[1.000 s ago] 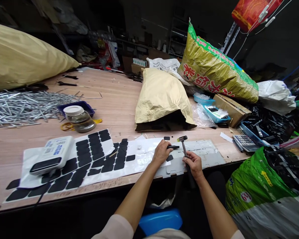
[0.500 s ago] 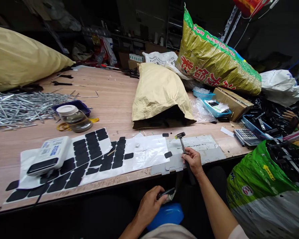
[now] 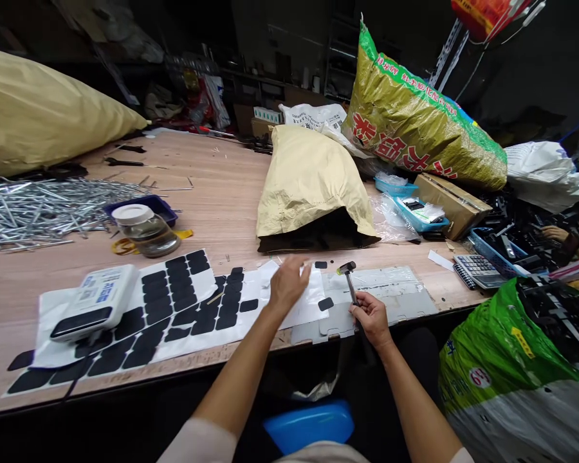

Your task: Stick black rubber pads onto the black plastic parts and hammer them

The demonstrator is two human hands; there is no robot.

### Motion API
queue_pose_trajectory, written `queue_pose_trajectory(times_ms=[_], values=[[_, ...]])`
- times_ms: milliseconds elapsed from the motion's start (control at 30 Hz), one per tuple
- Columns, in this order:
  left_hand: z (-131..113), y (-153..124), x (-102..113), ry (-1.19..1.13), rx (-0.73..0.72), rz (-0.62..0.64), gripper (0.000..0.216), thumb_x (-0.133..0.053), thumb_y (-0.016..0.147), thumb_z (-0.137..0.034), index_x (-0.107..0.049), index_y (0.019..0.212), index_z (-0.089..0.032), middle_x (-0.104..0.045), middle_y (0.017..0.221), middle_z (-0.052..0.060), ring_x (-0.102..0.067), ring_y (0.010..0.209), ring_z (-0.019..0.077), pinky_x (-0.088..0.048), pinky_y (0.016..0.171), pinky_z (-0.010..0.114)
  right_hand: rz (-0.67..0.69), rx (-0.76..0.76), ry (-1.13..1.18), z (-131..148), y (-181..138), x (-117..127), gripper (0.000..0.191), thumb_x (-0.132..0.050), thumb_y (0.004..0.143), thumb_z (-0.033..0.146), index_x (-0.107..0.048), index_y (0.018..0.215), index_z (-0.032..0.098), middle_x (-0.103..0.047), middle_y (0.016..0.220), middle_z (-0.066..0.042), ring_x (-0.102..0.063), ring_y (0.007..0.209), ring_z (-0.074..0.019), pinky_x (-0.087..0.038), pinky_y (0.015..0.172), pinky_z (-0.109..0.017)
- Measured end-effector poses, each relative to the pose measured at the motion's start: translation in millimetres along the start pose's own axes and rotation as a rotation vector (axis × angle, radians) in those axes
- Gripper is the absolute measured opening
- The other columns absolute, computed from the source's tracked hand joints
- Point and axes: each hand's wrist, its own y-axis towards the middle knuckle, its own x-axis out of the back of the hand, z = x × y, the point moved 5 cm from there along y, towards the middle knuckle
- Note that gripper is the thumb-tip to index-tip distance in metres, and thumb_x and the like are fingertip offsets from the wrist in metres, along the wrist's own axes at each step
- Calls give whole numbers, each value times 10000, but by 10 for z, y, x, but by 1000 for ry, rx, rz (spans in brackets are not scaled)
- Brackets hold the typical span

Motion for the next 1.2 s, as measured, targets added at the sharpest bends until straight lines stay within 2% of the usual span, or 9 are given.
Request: queue_pose_trajectory(times_ms=[100,200,300,400,500,633,733,967,1200], values=[[156,628,-76,155,-4,-136,359,-448,943,-241,-698,1192,-178,-646,1188,135,-576,1101,299,-463,892,384,-9,-1,-18,-13,3,-4,289,-679,762,294,-693,1019,162,-647,718,7,-513,484,-96,-478,458,-230],[355,959,-236,250,52,-63,360,-475,915,-226,-707,1184,-168,-656,1146,164,-563,1110,344,-440,928,447,-13,-4,-19,-13,18,-7,290,-677,753,298,-689,1010,165,-660,730,1,-505,470,-93,-468,449,-229],[510,1031,-322,257,140,32,387,-534,873,-237,-698,1216,-164,-668,1091,172,-587,1043,349,-439,902,457,-18,-8,-8,-5,28,-9,291,-673,751,302,-687,1008,166,-671,742,-4,-498,462,-89,-457,444,-227],[468,917,-255,229,101,-39,348,-548,877,-262,-715,1169,-173,-661,1116,161,-546,1093,354,-421,928,465,-27,-11,7,5,29,-10,289,-676,746,306,-683,999,165,-675,744,-7,-500,471,-90,-464,449,-229],[273,633,-199,137,-44,-120,297,-542,910,-303,-721,1132,-220,-659,1122,115,-516,1087,318,-416,932,438,-43,-17,25,12,26,-2,292,-685,736,319,-680,987,169,-669,736,-6,-505,479,-96,-473,450,-234],[21,142,-436,-25,-258,100,238,-576,897,-281,-732,1076,-263,-675,999,55,-531,958,247,-428,886,374,-64,-2,52,24,21,12,278,-686,731,318,-681,966,171,-643,706,5,-499,466,-94,-456,441,-230],[-22,-98,-618,-64,-282,168,239,-616,862,-238,-732,1070,-259,-679,983,48,-535,964,245,-424,892,371,-60,1,52,12,15,8,285,-684,736,314,-679,981,170,-641,707,7,-489,465,-89,-447,443,-225],[27,-109,-669,-109,-230,116,190,-685,814,-280,-741,995,-263,-650,924,37,-545,941,235,-434,876,356,-42,-14,-19,-53,-6,-10,308,-694,730,308,-688,1005,169,-647,711,1,-488,478,-94,-458,445,-221],[33,-95,-683,-91,-210,125,173,-678,825,-301,-761,975,-271,-628,892,38,-524,915,232,-423,849,356,28,-25,-106,131,-82,-17,293,-668,740,283,-719,1001,159,-622,685,6,-483,473,-93,-442,445,-219]])
